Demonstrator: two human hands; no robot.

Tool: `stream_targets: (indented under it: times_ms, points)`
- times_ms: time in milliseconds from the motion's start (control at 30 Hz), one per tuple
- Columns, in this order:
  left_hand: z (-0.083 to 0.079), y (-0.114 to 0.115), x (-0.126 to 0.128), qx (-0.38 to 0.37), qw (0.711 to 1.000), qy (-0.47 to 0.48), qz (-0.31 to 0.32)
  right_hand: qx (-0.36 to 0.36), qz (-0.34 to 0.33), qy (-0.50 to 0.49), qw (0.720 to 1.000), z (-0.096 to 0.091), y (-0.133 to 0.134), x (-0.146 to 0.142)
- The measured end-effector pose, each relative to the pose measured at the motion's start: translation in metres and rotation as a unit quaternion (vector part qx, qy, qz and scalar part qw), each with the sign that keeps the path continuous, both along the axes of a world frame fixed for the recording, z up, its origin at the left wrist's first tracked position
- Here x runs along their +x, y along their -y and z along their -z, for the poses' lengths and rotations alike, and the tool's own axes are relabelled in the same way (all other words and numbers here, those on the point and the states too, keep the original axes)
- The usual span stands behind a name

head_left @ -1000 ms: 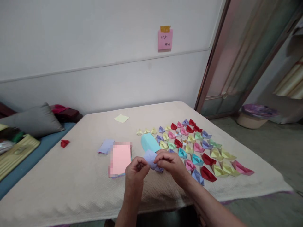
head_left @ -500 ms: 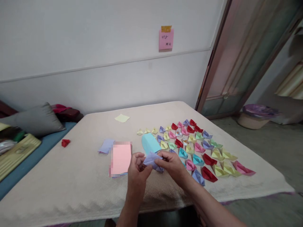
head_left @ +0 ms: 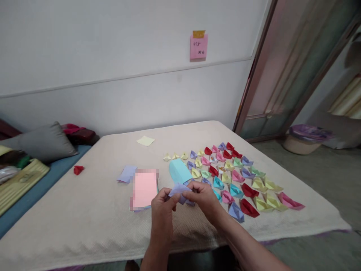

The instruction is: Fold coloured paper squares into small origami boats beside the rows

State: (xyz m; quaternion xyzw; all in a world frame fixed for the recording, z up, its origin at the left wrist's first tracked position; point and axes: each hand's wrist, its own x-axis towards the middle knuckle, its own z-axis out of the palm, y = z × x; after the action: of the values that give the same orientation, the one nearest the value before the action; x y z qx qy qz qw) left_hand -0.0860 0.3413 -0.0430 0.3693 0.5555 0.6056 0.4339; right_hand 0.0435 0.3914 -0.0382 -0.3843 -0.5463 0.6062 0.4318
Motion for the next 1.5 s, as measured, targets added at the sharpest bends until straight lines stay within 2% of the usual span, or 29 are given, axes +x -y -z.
stream_targets:
  times_ms: [100, 300, 433, 533, 633, 700, 733, 833, 900, 967, 1000, 1033, 1100, 1167, 1233, 1300, 1367, 1500]
  points:
    - [0.001, -0.001, -0.002, 0.003, 1.0, 0.017, -0.002, -0.017, 0.009, -0.014, 1.0, 0.003, -0.002, 0.0]
    - [0.001, -0.001, -0.006, 0.021, 0.999, 0.039, -0.003, -0.031, -0.019, -0.014, 0.999, 0.0, -0.004, 0.004]
    - [0.0, -0.003, -0.006, 0.012, 0.998, 0.053, -0.007, -0.04, 0.002, -0.002, 0.999, -0.002, -0.002, 0.002]
    - [-0.001, -0.005, -0.006, 0.004, 0.999, 0.03, -0.017, -0.052, 0.016, -0.015, 0.998, -0.003, 0.0, 0.0]
    - [-0.003, -0.005, -0.004, 0.022, 0.994, -0.067, -0.086, -0.068, 0.044, -0.036, 0.996, -0.006, 0.001, 0.0]
    - [-0.004, -0.004, -0.001, 0.079, 0.968, -0.201, -0.125, -0.074, 0.071, -0.041, 0.994, -0.007, 0.001, 0.001]
    - [-0.004, -0.003, 0.001, 0.118, 0.945, -0.277, -0.13, -0.075, 0.081, -0.042, 0.993, -0.007, 0.001, 0.001]
    - [0.0, 0.0, 0.009, 0.205, 0.85, -0.473, -0.109, -0.077, 0.089, -0.05, 0.992, -0.006, 0.001, 0.0]
    - [0.003, 0.002, 0.013, 0.204, 0.8, -0.554, -0.105, -0.082, 0.08, -0.058, 0.992, -0.005, 0.002, -0.002]
    - [0.005, 0.003, 0.014, 0.182, 0.783, -0.585, -0.111, -0.082, 0.065, -0.059, 0.993, -0.003, 0.004, -0.003]
    - [0.004, 0.003, 0.014, 0.172, 0.79, -0.577, -0.115, -0.077, 0.054, -0.057, 0.994, -0.003, 0.005, -0.003]
    - [0.004, 0.003, 0.013, 0.163, 0.81, -0.55, -0.119, -0.067, 0.041, -0.053, 0.996, -0.003, 0.006, -0.004]
    - [0.001, 0.002, 0.009, 0.133, 0.876, -0.446, -0.123, -0.039, 0.023, -0.042, 0.998, -0.002, 0.007, -0.003]
    - [-0.001, -0.001, 0.003, 0.083, 0.949, -0.285, -0.109, -0.017, 0.033, -0.031, 0.999, -0.002, 0.006, -0.002]
    - [-0.001, -0.003, -0.002, 0.035, 0.991, -0.1, -0.077, -0.012, 0.054, -0.027, 0.998, -0.001, 0.004, -0.002]
    - [0.001, -0.005, -0.004, 0.011, 0.997, 0.056, -0.048, -0.021, 0.053, -0.031, 0.998, 0.0, 0.003, -0.003]
    - [0.002, -0.005, -0.002, 0.006, 0.989, 0.146, -0.029, -0.034, 0.031, -0.039, 0.998, 0.0, 0.004, -0.006]
    - [0.002, -0.002, 0.006, 0.017, 0.985, 0.171, 0.016, -0.028, 0.015, -0.047, 0.998, 0.0, 0.008, -0.011]
